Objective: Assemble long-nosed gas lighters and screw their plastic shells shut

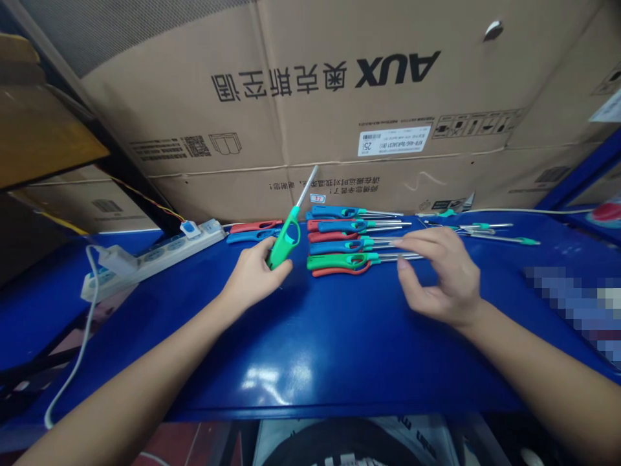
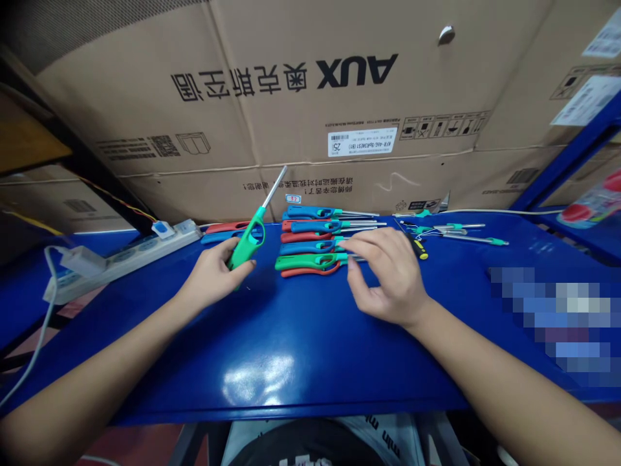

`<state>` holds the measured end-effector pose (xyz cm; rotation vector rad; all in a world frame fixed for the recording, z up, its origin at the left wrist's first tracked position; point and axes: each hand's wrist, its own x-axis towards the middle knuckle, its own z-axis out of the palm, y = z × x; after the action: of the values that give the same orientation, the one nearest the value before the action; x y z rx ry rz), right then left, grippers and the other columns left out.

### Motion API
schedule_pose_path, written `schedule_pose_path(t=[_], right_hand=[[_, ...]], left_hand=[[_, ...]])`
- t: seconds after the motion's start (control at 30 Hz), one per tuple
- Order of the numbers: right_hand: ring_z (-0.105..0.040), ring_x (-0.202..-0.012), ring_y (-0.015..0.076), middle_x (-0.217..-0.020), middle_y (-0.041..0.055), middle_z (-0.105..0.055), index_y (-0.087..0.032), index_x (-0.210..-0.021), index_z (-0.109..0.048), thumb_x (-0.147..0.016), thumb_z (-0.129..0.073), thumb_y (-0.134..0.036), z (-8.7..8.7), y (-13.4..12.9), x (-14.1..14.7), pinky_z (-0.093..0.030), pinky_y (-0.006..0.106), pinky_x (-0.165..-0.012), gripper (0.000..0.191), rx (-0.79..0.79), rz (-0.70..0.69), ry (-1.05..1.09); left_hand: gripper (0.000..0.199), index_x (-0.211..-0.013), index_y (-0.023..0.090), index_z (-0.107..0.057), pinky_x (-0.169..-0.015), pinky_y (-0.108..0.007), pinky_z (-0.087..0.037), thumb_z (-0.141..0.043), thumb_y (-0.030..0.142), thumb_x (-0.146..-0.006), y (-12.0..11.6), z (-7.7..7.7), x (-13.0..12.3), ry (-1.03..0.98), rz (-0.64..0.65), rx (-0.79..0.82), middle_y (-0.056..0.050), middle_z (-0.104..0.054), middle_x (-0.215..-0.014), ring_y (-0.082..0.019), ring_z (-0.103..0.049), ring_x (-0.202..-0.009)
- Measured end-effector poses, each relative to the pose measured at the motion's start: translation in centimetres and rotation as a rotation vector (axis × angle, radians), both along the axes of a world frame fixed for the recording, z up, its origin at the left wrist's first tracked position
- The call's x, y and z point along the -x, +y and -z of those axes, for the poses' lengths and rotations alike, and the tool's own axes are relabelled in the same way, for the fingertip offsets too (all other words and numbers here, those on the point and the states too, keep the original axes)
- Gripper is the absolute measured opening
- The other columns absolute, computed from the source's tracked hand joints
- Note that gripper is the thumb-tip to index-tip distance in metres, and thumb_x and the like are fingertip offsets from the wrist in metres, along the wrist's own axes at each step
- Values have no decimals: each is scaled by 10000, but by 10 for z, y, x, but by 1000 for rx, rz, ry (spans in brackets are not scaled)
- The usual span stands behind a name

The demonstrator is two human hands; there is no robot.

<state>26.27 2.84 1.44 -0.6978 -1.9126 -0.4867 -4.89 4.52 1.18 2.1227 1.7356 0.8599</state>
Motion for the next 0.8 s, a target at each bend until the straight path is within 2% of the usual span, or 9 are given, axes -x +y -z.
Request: schedule_pose_path(t=[0.1,0.17,0.23,0.27,0.37,0.5,0.63,0.73,0.8], right_hand=[[-641,-911,269,-949,72,-665,-225,-947,-646,-791,-596,-123,-6,19,-23,-507,420,-825,193,123,291,-2],[-624,-997,319,-1037,122,-638,-194,-991,-666,-807,-553,-172,-9,36,-46,-501,447,-847,217,378,571,-61],[-610,-1066,362,-1144,177,-608,-154,-1122,-642,-823,-557,-246,-9,52,-70,-495,466,-867,325,734,810,-138],[-609,-1084,363,-1178,199,-598,-134,-1170,-621,-830,-569,-279,-8,59,-81,-494,457,-882,373,913,875,-163],[-665,-965,301,-1077,173,-664,-126,-1171,-619,-830,-602,-345,-1,75,-102,-515,381,-832,406,1098,904,-181],[-686,-866,288,-938,126,-716,-166,-1074,-655,-763,-680,-378,12,84,-110,-520,360,-764,378,1173,933,-174],[-692,-810,313,-856,122,-729,-183,-946,-682,-709,-712,-318,12,83,-110,-513,378,-718,274,1154,917,-130],[-691,-828,323,-873,140,-727,-177,-952,-681,-754,-662,-293,-3,72,-105,-509,400,-742,231,1018,874,-39],[-681,-901,302,-989,142,-715,-192,-1072,-648,-830,-593,-314,-16,62,-95,-504,410,-817,277,822,830,79]], left_hand=[[238,-965,182,-617,-569,-236,-360,-603,334,-783,-10,-1,-6,-21,112,-20,55,-536,-670,-123,-480,-576],[196,-957,184,-622,-564,-226,-363,-602,281,-788,-19,-1,-11,-15,257,-29,65,-522,-652,-108,-465,-556],[180,-966,184,-635,-576,-224,-378,-600,235,-798,-26,-1,-15,33,406,-37,52,-562,-689,-108,-498,-578],[204,-1002,184,-643,-608,-225,-403,-601,222,-806,-29,0,-16,63,477,-29,33,-612,-757,-117,-544,-629],[253,-1086,190,-656,-717,-241,-461,-598,210,-841,-34,4,-19,135,643,9,-18,-670,-930,-153,-634,-797],[263,-1132,198,-666,-714,-247,-480,-560,216,-892,-34,10,-21,181,736,66,-31,-647,-926,-155,-641,-793],[309,-1214,236,-644,-743,-272,-506,-564,276,-918,-38,13,-28,248,722,96,-33,-641,-1003,-177,-668,-839],[381,-1303,309,-600,-649,-301,-500,-572,397,-933,-46,13,-33,407,647,76,-24,-629,-1074,-194,-676,-755],[416,-1350,310,-570,-630,-315,-504,-540,443,-956,-51,13,-35,448,614,75,-35,-620,-1108,-199,-676,-734]])
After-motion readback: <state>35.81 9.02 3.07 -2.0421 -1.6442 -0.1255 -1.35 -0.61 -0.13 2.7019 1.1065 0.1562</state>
